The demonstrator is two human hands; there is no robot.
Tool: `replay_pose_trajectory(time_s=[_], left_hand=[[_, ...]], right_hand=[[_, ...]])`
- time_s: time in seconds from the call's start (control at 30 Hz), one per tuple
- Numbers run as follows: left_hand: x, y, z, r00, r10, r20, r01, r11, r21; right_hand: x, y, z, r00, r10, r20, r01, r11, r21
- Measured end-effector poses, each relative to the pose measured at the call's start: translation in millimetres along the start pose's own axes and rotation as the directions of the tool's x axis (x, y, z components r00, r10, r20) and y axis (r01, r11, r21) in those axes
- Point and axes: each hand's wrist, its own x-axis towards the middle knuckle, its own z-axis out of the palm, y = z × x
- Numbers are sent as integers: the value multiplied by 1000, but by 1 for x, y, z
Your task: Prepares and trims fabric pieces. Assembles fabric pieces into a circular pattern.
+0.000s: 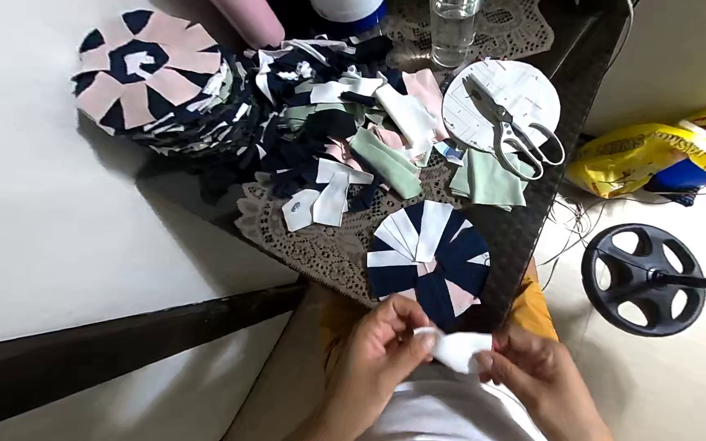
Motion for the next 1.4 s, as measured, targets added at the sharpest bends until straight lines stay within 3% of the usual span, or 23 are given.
replay_pose_trajectory(time_s=[0.13,0.37,0.6,0.77,1.07,1.27,1.4], left_hand=[[-17,-14,-5,998,-34,59,26,991,132],[6,-9,-7,984,177,16,-163,862,480],[41,6,-13,987,148,60,-152,751,643],[62,8,-6,983,148,110,-182,673,717],[70,-6,-2,912,333,239,-363,388,847],[74,-8,1,900,340,273,-390,348,853],[76,-9,1,906,318,280,-390,365,845]], right_hand=[[-25,10,3,999,40,30,-35,985,-169],[-5,19,10,969,-246,-37,188,824,-534],[15,17,19,964,-248,-94,135,765,-630],[26,17,20,930,-315,-190,49,618,-785],[30,17,24,930,-299,-215,-24,534,-845],[30,18,26,929,-297,-222,-41,514,-857],[24,19,17,932,-297,-210,-2,573,-819]])
